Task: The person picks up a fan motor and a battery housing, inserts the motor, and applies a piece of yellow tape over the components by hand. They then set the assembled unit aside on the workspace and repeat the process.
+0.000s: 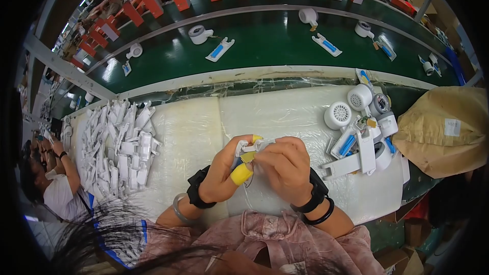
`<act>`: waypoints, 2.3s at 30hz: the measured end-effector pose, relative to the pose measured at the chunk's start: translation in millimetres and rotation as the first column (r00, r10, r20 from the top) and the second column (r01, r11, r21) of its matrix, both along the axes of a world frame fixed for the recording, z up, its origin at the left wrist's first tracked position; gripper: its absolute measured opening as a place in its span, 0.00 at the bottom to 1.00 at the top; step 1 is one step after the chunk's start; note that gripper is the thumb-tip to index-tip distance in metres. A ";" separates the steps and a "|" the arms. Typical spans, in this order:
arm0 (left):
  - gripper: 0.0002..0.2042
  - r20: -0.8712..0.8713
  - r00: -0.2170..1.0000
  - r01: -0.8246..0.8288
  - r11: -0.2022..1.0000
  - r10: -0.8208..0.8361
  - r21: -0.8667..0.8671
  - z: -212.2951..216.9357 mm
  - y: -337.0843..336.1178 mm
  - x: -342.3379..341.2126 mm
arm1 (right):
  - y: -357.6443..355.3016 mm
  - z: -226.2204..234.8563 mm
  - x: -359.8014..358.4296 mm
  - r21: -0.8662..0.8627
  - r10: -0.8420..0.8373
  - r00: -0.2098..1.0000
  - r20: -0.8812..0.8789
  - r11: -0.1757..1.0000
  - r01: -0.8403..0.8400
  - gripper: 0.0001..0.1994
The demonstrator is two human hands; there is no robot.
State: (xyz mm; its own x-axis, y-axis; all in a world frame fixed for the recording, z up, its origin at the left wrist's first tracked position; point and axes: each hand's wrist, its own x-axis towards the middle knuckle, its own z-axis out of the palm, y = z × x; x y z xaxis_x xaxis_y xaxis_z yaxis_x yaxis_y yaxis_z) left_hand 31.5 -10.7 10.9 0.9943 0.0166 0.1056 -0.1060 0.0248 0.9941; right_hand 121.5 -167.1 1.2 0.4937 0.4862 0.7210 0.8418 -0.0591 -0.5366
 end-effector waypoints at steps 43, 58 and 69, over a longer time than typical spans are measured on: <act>0.12 -0.036 0.963 -0.246 0.931 0.265 0.268 -8.6 13.6 6.9 | -4.4 15.2 -8.1 -0.066 -0.016 1.000 0.014 0.998 0.017 0.21; 0.08 -0.158 0.920 -0.338 0.931 0.358 0.138 0.6 114.0 152.7 | -5.4 5.2 5.0 -0.082 -0.082 0.996 -0.017 0.993 0.080 0.19; 0.20 0.264 0.389 -0.591 0.020 0.882 0.806 -62.7 249.5 221.9 | 6.8 -9.7 3.4 -0.190 0.041 0.974 -0.225 0.978 -0.085 0.15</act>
State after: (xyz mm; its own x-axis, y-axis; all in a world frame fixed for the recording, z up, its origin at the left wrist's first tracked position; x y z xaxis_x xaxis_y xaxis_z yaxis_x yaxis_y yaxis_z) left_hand 253.4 238.9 -51.8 0.4520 0.8281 0.3316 0.6462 -0.5602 0.5182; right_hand 124.9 -160.2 -8.4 0.5923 0.6428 0.4858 0.7107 -0.1328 -0.6909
